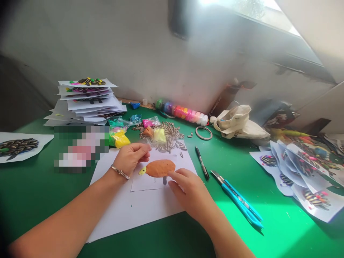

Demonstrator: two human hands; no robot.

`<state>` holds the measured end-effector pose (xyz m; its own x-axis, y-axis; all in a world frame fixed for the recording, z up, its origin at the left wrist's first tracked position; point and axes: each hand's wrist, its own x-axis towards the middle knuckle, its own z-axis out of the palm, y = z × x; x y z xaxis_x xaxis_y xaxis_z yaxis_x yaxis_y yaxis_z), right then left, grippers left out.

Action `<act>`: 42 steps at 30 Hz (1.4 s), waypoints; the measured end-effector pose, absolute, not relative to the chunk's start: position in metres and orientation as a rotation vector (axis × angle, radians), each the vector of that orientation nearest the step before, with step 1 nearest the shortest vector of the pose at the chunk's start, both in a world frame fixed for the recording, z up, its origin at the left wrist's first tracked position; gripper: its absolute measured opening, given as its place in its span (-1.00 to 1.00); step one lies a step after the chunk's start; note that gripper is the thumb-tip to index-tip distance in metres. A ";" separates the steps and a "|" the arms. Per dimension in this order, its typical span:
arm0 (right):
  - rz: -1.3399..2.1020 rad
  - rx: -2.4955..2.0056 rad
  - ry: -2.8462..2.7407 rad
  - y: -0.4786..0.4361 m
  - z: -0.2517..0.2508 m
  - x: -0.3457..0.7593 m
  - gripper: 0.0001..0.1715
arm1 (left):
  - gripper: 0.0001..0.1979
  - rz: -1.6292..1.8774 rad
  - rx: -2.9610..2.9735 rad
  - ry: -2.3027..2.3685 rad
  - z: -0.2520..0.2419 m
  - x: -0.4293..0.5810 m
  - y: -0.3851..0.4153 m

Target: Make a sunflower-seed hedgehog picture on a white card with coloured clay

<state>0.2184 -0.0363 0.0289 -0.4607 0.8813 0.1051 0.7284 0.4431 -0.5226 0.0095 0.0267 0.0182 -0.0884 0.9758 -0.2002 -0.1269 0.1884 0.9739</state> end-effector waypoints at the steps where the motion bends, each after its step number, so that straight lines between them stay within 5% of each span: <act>1: 0.568 -1.364 -2.304 -0.034 0.031 0.217 -0.69 | -0.66 1.182 0.917 1.270 0.020 0.009 0.026; 10: 0.333 -1.298 -2.064 -0.004 0.049 0.180 -0.74 | -0.62 1.029 0.696 1.041 0.022 0.017 0.014; 20: 0.616 -1.279 -1.896 0.005 0.030 0.157 -0.79 | -0.47 1.039 0.711 1.008 0.018 0.026 0.008; 42: 0.410 -1.258 -1.988 -0.002 0.026 0.162 -0.84 | -0.50 0.974 0.706 0.938 0.038 0.028 -0.002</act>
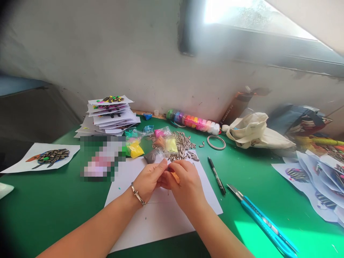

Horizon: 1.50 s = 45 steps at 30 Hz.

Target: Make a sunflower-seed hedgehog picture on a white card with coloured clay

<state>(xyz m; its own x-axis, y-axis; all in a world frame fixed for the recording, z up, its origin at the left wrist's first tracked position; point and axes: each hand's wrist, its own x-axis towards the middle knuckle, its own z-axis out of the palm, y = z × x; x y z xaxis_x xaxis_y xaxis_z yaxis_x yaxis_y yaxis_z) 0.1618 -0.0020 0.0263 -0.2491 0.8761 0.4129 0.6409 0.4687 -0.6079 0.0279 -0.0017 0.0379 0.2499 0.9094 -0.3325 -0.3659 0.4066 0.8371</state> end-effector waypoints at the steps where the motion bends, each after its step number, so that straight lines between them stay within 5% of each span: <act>1: 0.392 -1.265 -1.995 -0.002 0.025 0.161 -0.84 | -0.50 0.965 0.722 0.946 0.038 0.028 -0.002; 25: 0.759 -1.473 -1.774 0.001 0.022 0.184 -0.77 | -0.75 1.061 2.221 1.650 0.011 0.001 0.019; 45: 0.659 -1.467 -1.908 0.005 0.020 0.186 -0.75 | -0.77 0.535 2.518 1.612 -0.002 0.001 0.019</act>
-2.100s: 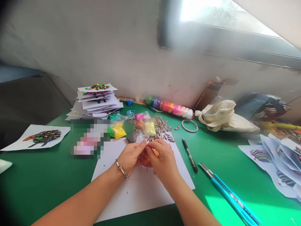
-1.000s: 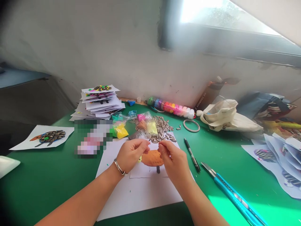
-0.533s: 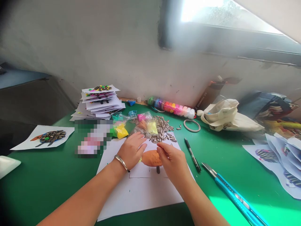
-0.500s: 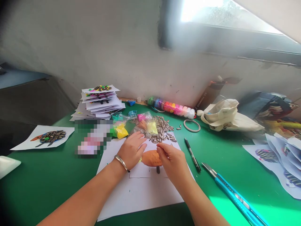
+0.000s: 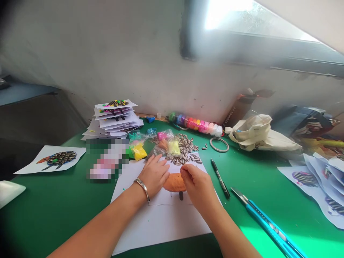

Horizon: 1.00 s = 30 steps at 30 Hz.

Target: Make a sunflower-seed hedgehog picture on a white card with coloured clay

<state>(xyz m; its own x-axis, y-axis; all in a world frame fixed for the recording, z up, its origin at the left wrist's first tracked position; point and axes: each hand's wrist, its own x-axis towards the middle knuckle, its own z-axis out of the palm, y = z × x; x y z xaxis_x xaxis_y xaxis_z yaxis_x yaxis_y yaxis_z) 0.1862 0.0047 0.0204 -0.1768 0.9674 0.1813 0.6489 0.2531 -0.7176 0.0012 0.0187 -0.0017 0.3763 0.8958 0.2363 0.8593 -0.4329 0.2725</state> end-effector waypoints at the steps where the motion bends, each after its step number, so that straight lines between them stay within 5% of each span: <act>1: 0.650 -1.458 -1.904 0.005 0.019 0.187 -0.74 | -0.78 0.524 2.527 1.606 -0.001 0.001 0.018; 24: 0.600 -1.484 -1.979 0.007 0.019 0.185 -0.83 | -0.78 0.423 2.476 1.564 0.008 0.006 0.010; 30: 0.668 -1.476 -1.975 0.006 0.025 0.184 -0.70 | -0.72 0.502 2.403 1.545 0.007 0.003 0.017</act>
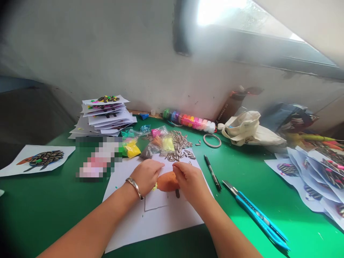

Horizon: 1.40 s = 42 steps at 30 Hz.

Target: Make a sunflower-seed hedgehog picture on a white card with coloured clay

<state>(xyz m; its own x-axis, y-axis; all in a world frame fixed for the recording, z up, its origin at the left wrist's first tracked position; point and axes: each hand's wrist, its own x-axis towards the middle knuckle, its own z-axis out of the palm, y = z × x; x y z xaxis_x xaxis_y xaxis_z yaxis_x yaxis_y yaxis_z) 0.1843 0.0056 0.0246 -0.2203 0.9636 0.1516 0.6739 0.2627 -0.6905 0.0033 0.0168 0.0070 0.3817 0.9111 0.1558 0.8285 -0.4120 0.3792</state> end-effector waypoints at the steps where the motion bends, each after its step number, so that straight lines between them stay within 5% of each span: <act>1: 0.685 -1.477 -1.962 0.005 0.025 0.185 -0.68 | -0.71 0.513 2.392 1.549 0.007 0.003 0.017; 11: 0.557 -1.550 -2.014 0.000 0.028 0.182 -0.82 | -0.71 0.559 2.343 1.593 0.005 0.003 0.017; 20: 0.643 -1.499 -1.989 0.001 0.026 0.183 -0.63 | -0.70 0.568 2.332 1.604 0.007 0.003 0.017; 42: 0.583 -1.556 -2.079 -0.002 0.032 0.181 -0.71 | -0.72 0.531 2.358 1.591 0.009 0.004 0.017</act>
